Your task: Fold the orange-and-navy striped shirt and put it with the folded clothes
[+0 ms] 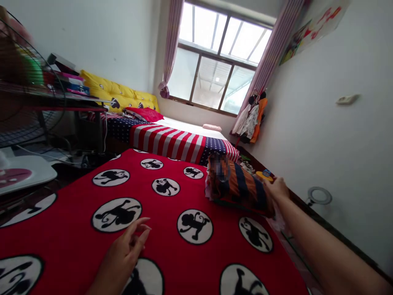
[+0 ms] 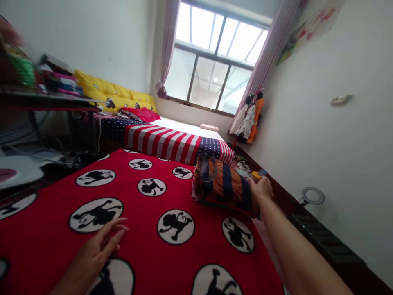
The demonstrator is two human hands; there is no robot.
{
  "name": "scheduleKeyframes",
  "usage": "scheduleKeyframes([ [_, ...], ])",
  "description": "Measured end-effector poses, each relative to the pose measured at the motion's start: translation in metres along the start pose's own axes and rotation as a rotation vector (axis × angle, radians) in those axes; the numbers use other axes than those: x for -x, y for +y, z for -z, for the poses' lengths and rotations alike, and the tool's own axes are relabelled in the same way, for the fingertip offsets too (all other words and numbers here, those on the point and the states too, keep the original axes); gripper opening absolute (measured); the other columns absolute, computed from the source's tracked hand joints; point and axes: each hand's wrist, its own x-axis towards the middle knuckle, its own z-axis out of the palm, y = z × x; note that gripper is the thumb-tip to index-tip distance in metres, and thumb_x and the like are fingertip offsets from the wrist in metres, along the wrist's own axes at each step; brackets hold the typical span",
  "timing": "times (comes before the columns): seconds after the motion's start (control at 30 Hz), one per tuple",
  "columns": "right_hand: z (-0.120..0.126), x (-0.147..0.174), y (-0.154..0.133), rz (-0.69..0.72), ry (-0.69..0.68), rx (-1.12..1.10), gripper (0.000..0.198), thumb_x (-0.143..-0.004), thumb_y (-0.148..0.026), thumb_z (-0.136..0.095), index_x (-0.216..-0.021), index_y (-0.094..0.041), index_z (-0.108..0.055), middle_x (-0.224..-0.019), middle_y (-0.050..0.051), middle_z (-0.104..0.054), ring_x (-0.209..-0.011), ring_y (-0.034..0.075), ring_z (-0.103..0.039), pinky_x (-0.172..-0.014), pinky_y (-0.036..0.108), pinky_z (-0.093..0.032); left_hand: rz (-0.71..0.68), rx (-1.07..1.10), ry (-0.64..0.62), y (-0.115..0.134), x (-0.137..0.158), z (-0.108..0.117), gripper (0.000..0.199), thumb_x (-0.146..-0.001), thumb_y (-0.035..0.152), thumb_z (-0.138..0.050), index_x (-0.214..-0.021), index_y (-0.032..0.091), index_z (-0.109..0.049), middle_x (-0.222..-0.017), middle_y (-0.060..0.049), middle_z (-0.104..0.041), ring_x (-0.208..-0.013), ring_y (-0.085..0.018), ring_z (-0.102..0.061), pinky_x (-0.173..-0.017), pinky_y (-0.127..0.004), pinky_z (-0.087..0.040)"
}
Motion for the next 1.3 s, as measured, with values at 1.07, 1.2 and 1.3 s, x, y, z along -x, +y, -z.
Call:
scheduleKeyframes([
  [1.07, 0.053, 0.337, -0.193, 0.087, -0.705, -1.291, 0.015, -0.078, -0.011, -0.059, -0.085, -0.020, -0.068, -0.099, 0.006, -0.066, -0.084, 0.017, -0.066, -0.074, 0.029, -0.052, -0.209, -0.172, -0.060, 0.013, -0.001, 0.004, 0.036, -0.081, 0.042, -0.051, -0.102, 0.017, -0.067, -0.092, -0.006, -0.072, -0.070, -0.018, -0.062, -0.067, -0.029, -0.047],
  [1.2, 0.046, 0.333, -0.191, 0.093, -0.709, -1.319, 0.015, -0.078, -0.012, -0.057, -0.084, -0.021, -0.068, -0.088, 0.003, -0.066, -0.076, 0.016, -0.063, -0.071, 0.028, -0.051, -0.220, -0.156, -0.057, 0.013, -0.001, 0.004, 0.036, -0.080, 0.042, -0.054, -0.101, 0.017, -0.068, -0.088, -0.006, -0.072, -0.067, -0.018, -0.060, -0.063, -0.028, -0.046],
  [1.3, 0.050, 0.331, -0.191, 0.130, -0.712, -1.317, 0.016, -0.078, -0.011, -0.057, -0.082, -0.021, -0.069, -0.088, 0.003, -0.066, -0.080, 0.016, -0.063, -0.072, 0.028, -0.050, -0.233, -0.158, -0.051, 0.016, 0.001, 0.004, 0.034, -0.080, 0.041, -0.054, -0.099, 0.017, -0.069, -0.085, -0.005, -0.071, -0.065, -0.017, -0.060, -0.062, -0.027, -0.046],
])
